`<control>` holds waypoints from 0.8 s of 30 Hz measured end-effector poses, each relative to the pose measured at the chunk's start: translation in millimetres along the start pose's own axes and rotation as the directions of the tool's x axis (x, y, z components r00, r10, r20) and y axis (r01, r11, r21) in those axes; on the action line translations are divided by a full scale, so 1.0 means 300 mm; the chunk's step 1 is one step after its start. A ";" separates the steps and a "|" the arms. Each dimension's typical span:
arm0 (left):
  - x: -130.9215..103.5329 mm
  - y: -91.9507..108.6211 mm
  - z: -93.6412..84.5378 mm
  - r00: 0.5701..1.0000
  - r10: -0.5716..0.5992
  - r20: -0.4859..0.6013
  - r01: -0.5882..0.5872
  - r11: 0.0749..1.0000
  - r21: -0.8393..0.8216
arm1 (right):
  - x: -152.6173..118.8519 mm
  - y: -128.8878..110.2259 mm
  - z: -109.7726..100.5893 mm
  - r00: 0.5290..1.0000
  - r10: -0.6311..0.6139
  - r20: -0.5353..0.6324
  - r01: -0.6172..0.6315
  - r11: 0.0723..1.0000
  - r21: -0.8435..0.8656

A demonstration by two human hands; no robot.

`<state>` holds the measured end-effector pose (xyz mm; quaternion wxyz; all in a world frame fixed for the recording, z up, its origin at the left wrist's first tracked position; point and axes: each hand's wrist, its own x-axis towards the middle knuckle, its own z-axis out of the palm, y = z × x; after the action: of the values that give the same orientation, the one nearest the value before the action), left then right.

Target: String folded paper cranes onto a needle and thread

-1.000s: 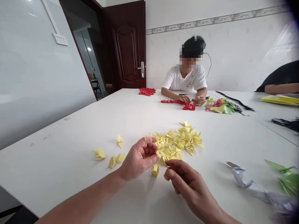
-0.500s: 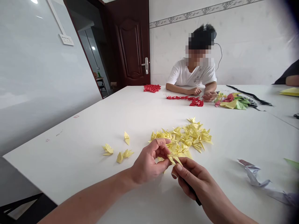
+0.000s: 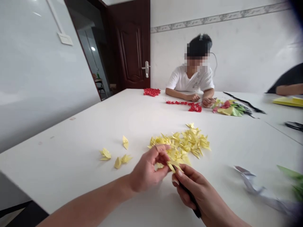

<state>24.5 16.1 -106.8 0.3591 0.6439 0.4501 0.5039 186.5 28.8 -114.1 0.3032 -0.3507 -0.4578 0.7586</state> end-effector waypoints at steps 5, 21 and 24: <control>0.002 -0.010 -0.013 0.992 0.115 0.042 -0.121 0.981 0.151 | 0.006 0.011 -0.001 1.000 -0.014 -0.009 0.014 0.999 -0.052; 0.067 -0.051 -0.137 0.993 0.108 -0.042 -0.064 0.815 0.575 | 0.001 0.031 0.005 0.998 -0.028 0.062 0.048 0.941 -0.334; 0.073 -0.055 -0.132 0.996 0.091 -0.019 -0.063 0.816 0.575 | 0.002 0.047 -0.004 0.996 -0.020 0.082 0.049 0.932 -0.359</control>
<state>-15.7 42.6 -105.7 0.1179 0.7280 0.5625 0.3739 185.2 24.3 -127.4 0.2292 -0.3627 -0.6065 0.6694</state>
